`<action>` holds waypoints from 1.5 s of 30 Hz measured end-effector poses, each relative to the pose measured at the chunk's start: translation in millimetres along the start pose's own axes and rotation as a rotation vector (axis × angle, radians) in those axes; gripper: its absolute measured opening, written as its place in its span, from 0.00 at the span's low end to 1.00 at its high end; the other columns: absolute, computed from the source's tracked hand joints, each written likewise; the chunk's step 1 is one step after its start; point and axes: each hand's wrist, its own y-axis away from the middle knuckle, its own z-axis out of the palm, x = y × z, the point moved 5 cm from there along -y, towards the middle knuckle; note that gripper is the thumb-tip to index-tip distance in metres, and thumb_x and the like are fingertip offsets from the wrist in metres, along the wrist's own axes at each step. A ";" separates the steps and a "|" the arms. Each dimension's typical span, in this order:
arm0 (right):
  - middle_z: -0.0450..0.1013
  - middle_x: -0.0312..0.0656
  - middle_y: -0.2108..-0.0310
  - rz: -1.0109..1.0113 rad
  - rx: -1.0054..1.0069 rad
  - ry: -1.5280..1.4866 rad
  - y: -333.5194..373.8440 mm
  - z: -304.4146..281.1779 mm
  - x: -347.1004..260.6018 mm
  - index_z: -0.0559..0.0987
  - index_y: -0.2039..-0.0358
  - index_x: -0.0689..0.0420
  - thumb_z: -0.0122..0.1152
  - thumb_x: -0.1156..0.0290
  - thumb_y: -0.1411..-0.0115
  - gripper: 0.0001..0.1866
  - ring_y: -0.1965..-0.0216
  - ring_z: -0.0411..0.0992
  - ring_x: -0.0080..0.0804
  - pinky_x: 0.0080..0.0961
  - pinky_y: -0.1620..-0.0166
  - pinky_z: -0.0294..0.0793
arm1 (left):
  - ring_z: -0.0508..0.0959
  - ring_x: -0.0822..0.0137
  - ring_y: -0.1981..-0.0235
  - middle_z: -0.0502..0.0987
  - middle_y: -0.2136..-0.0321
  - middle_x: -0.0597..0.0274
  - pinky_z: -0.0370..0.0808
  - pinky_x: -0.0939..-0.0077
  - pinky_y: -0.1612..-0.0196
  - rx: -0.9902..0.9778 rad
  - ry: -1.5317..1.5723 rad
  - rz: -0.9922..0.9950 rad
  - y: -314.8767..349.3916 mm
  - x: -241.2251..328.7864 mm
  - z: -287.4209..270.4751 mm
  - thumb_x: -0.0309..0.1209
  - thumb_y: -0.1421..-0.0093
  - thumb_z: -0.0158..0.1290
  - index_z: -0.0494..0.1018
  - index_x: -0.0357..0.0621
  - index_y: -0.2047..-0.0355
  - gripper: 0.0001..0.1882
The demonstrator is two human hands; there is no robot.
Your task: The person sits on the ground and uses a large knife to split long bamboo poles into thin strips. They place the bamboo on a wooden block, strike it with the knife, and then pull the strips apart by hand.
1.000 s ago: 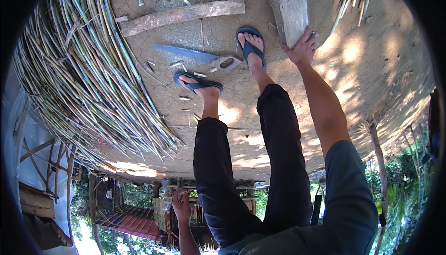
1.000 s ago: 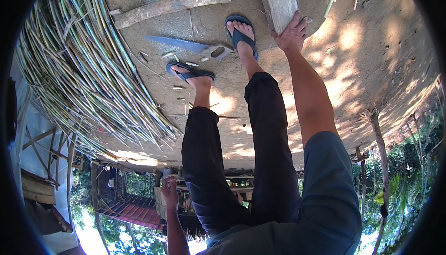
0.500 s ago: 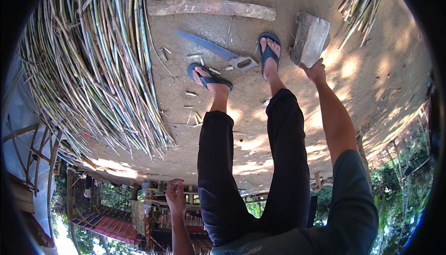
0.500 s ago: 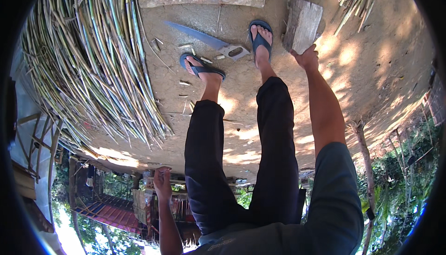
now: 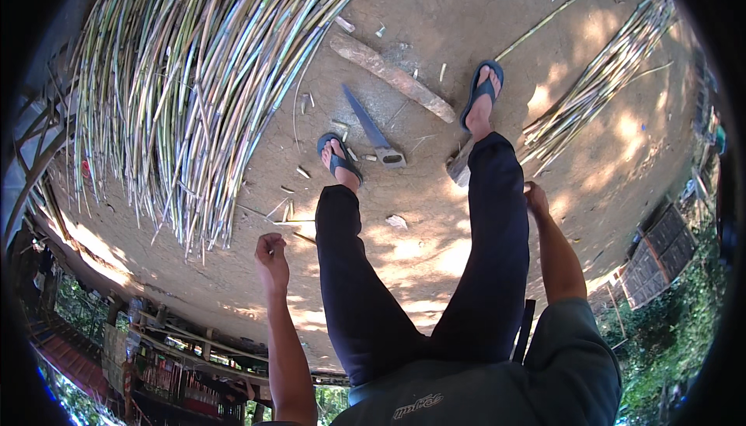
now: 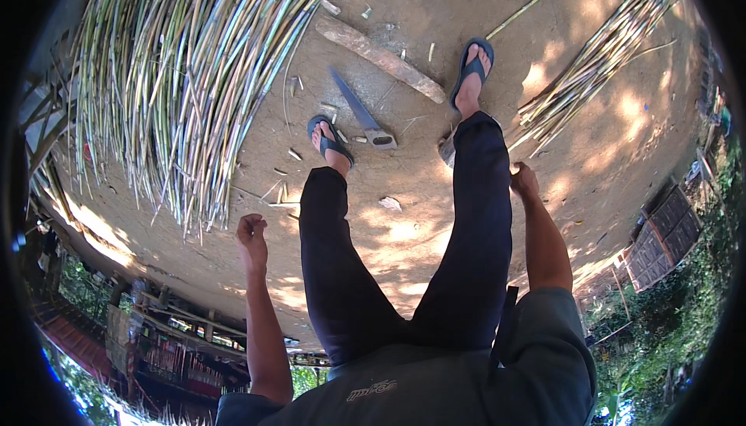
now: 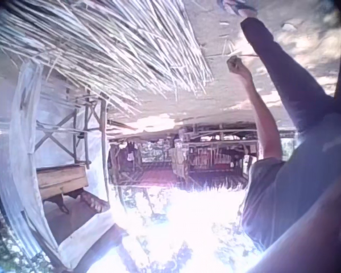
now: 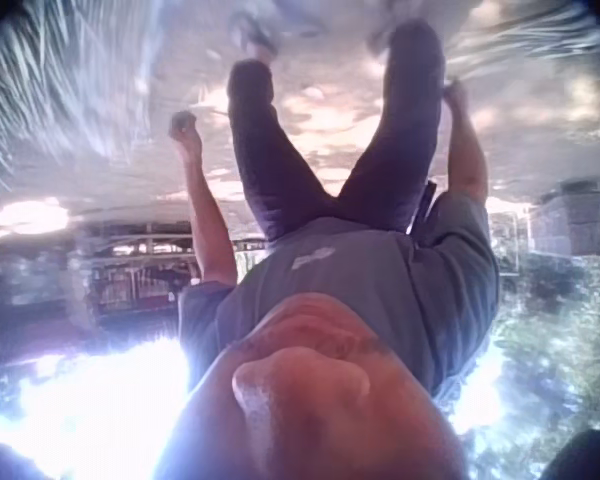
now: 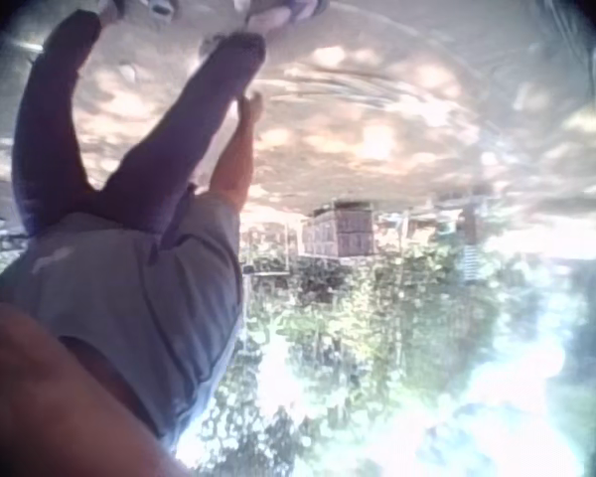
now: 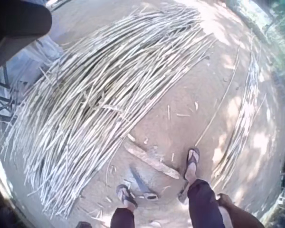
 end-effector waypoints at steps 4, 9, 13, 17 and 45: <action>0.76 0.59 0.59 -0.213 0.165 0.118 -92.8 -127.7 -119.3 0.77 0.51 0.58 0.61 0.53 0.45 0.27 0.53 0.74 0.53 0.40 0.49 0.73 | 0.71 0.77 0.75 0.72 0.76 0.66 0.69 0.80 0.69 -0.092 0.234 -0.055 -26.3 48.7 95.9 0.27 0.39 0.49 0.72 0.38 0.65 0.06; 0.76 0.57 0.57 -0.566 0.132 0.363 -261.1 -170.9 -264.3 0.69 0.43 0.61 0.59 0.49 0.44 0.35 0.52 0.74 0.51 0.41 0.48 0.72 | 0.76 0.72 0.66 0.77 0.70 0.61 0.73 0.74 0.63 -0.380 0.246 0.039 -82.4 61.2 328.8 0.29 0.37 0.51 0.72 0.39 0.61 0.07; 0.77 0.51 0.63 -0.883 -0.004 0.593 -245.6 -121.0 -396.7 0.71 0.46 0.53 0.58 0.51 0.42 0.27 0.58 0.75 0.49 0.41 0.54 0.73 | 0.74 0.51 0.50 0.75 0.56 0.50 0.73 0.60 0.50 -0.755 -0.109 0.045 -35.8 -17.8 533.2 0.38 0.47 0.60 0.71 0.44 0.55 0.21; 0.77 0.44 0.65 -1.182 -0.060 0.864 -264.1 -63.9 -435.4 0.71 0.50 0.52 0.59 0.50 0.42 0.25 0.62 0.76 0.47 0.38 0.58 0.74 | 0.54 0.49 0.35 0.53 0.38 0.50 0.57 0.53 0.36 -0.825 -0.393 0.256 -24.7 5.9 615.7 0.44 0.52 0.64 0.54 0.45 0.38 0.46; 0.69 0.65 0.50 -1.029 -0.142 0.798 -199.1 103.7 -515.0 0.45 0.40 0.79 0.63 0.49 0.45 0.54 0.49 0.71 0.54 0.40 0.46 0.72 | 0.64 0.34 0.43 0.59 0.40 0.32 0.62 0.53 0.39 -1.003 -0.266 0.581 -107.8 -46.5 650.7 0.56 0.64 0.66 0.39 0.41 0.32 0.67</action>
